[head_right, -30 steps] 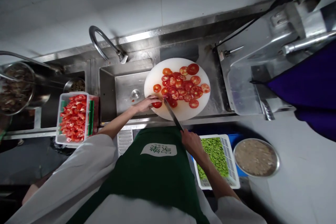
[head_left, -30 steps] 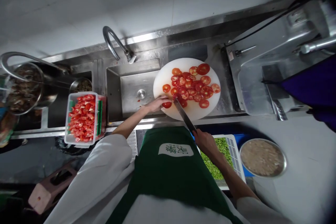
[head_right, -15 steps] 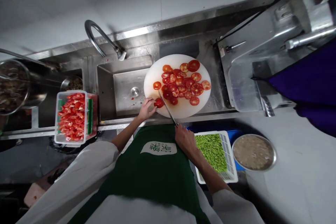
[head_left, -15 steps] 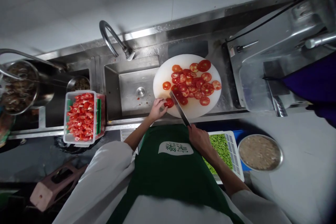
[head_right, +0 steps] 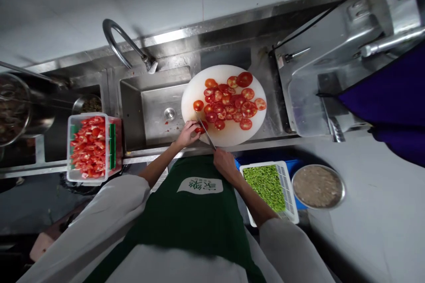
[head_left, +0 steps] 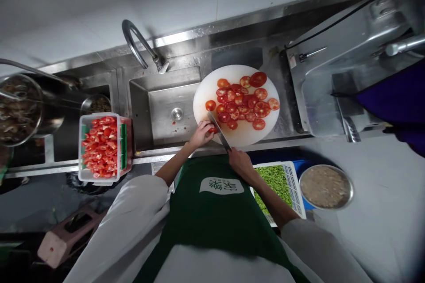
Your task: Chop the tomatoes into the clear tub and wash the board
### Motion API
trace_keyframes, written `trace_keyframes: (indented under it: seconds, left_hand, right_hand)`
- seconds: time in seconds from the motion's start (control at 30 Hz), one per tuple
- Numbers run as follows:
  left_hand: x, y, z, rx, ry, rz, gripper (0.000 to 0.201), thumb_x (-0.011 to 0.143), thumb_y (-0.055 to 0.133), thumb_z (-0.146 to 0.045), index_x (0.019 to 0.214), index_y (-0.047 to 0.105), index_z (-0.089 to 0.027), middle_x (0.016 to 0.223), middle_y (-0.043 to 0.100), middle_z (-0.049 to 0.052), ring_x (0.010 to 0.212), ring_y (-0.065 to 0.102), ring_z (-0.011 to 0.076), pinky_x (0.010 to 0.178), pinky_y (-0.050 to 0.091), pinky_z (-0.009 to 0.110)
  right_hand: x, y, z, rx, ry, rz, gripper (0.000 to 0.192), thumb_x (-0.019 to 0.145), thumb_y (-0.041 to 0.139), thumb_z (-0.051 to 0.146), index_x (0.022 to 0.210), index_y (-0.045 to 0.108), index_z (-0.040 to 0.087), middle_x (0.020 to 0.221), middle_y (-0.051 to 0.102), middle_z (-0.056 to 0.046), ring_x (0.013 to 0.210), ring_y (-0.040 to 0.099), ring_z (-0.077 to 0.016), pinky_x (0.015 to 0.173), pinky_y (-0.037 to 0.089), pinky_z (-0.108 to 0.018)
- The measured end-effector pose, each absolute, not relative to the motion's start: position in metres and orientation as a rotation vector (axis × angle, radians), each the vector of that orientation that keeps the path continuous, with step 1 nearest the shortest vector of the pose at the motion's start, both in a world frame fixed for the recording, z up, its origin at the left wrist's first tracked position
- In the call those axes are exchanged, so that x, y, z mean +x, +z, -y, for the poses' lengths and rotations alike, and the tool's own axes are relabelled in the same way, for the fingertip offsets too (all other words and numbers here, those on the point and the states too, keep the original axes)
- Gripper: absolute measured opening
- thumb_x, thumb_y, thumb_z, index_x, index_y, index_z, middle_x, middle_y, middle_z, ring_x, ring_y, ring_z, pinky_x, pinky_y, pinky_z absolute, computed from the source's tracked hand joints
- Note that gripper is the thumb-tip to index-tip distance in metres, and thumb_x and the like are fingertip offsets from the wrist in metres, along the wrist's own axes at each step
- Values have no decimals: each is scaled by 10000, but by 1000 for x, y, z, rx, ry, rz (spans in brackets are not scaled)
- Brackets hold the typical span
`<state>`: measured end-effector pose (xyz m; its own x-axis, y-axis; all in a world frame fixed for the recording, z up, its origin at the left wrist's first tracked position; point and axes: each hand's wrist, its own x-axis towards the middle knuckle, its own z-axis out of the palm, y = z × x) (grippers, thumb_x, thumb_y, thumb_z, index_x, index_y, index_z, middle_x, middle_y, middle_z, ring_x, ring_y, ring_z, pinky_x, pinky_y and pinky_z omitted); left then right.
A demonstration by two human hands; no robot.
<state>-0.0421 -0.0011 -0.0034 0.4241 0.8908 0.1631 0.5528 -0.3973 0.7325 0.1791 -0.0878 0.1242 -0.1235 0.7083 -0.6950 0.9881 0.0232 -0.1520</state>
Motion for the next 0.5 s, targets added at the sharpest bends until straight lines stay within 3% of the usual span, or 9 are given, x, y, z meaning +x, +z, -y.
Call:
trace_keyframes:
  seconds: [0.17,0.33,0.5]
  left_hand:
    - [-46,-4,6,2048,847,-1255,173,984,660,-277,1133,704,-202,1238,652,139,1206,634,262,1096,558,456]
    - [-33,-4,7,1849,1063,-1567,249,1041,566,-304,1236,656,-179,1256,640,166,1244,620,276,1124,527,478]
    - [-2,-22,1,2090,704,-1527,422,933,779,-447,1279,719,-212,1322,657,163,1274,585,346,1168,448,571]
  right_hand:
    - [185,115,83,1713,-852,-1935,382,1150,337,290,1156,672,105,984,782,-210,940,787,-282,759,487,-311]
    - [223,128,104,1949,-816,-1979,356,1124,425,328,1043,705,123,826,774,-151,748,746,-248,640,360,-293]
    - [255,121,113,2271,-759,-1859,365,1085,466,312,953,745,117,754,748,-150,642,669,-225,612,292,-305]
